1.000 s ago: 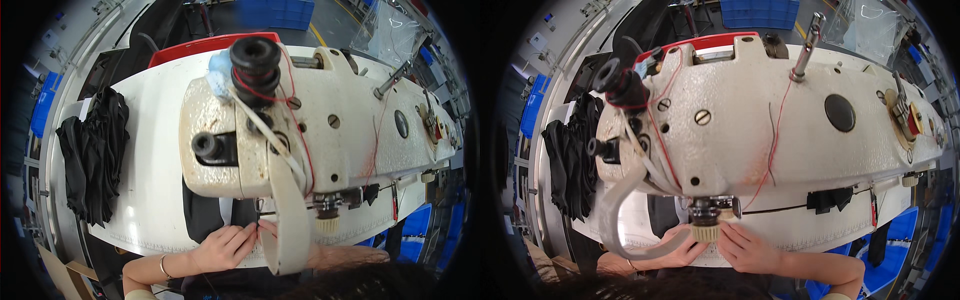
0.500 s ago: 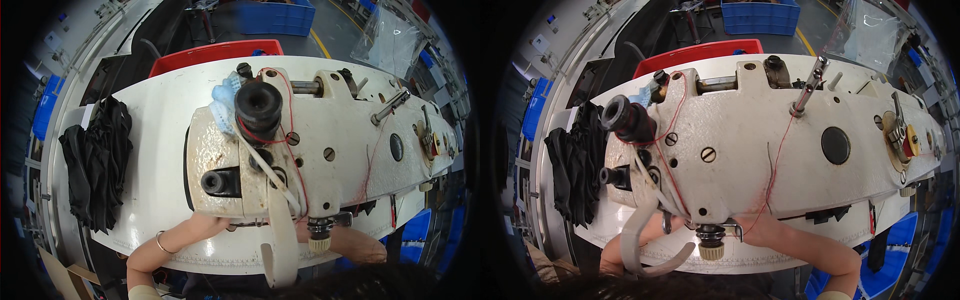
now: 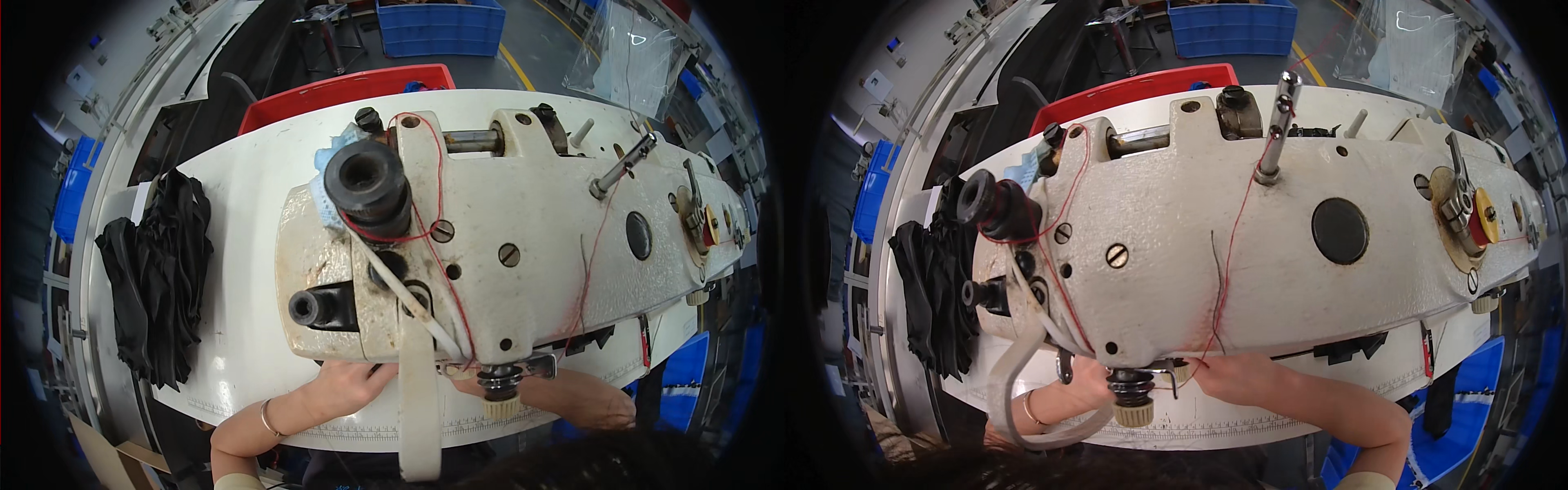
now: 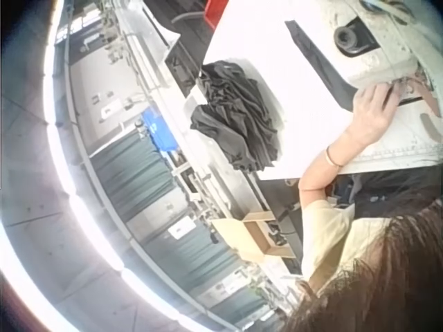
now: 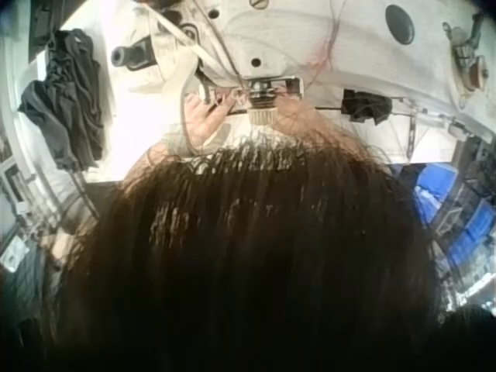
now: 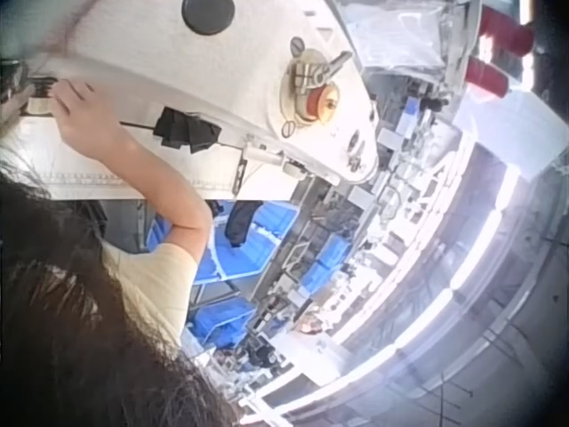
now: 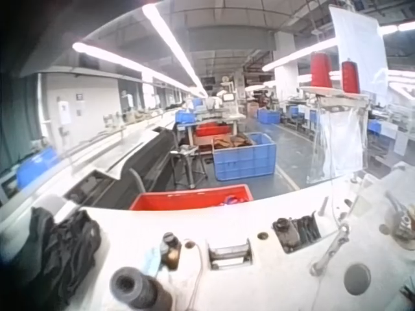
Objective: Sewing components of a black leather bag using an industrial sewing machine.
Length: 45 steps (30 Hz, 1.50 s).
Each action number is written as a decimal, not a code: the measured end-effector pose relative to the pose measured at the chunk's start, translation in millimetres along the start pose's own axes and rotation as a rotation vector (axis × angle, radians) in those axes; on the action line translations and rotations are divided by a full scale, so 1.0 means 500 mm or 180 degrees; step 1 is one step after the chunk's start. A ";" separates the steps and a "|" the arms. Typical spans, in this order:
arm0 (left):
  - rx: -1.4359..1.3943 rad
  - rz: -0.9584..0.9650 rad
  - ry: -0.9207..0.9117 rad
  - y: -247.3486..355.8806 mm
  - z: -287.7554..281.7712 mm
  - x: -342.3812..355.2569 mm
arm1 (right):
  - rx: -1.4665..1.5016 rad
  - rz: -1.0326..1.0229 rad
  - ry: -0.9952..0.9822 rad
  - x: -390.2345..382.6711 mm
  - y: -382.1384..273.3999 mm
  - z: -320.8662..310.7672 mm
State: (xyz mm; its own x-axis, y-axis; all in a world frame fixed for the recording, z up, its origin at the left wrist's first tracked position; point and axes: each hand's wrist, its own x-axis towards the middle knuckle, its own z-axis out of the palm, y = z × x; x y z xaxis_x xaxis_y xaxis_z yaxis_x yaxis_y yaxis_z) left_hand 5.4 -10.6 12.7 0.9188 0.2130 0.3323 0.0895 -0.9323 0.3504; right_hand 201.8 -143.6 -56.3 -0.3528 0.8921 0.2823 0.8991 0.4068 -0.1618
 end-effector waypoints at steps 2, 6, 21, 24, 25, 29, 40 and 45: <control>-0.0034 0.0011 0.0031 -0.005 0.006 -0.006 | 0.0059 0.0045 0.0051 -0.002 0.012 0.009; 0.0201 0.0145 -0.0006 -0.004 0.001 -0.007 | 0.0207 0.0196 0.0259 0.004 0.012 0.001; -0.0277 -0.0074 -0.0366 -0.005 0.002 -0.009 | 0.0809 0.0733 0.0975 0.031 0.042 -0.015; -0.0170 -0.0113 -0.0246 0.003 0.006 -0.011 | 0.0900 0.0822 0.1120 0.039 0.039 -0.038; -0.0228 -0.0210 -0.0145 0.010 0.004 -0.005 | 0.0883 0.0810 0.1124 0.037 0.035 -0.042; -0.0293 -0.0088 -0.0153 0.000 -0.008 0.007 | 0.0809 0.1002 0.0499 0.027 0.020 -0.033; -0.0098 -0.0211 -0.0333 -0.012 -0.034 0.045 | 0.1966 0.1028 -0.0004 0.038 0.013 -0.011; 0.0243 0.0045 0.0250 -0.026 -0.041 0.068 | 0.0647 0.0264 0.1022 0.070 0.027 -0.048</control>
State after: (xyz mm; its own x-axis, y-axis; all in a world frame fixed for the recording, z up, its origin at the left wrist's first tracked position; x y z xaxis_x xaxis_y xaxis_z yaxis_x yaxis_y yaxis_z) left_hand 27.7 14.6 37.2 0.8874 0.2191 0.4055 0.1084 -0.9543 0.2785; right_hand 207.7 -111.6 -25.9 -0.1529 0.8298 0.5368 0.8401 0.3952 -0.3716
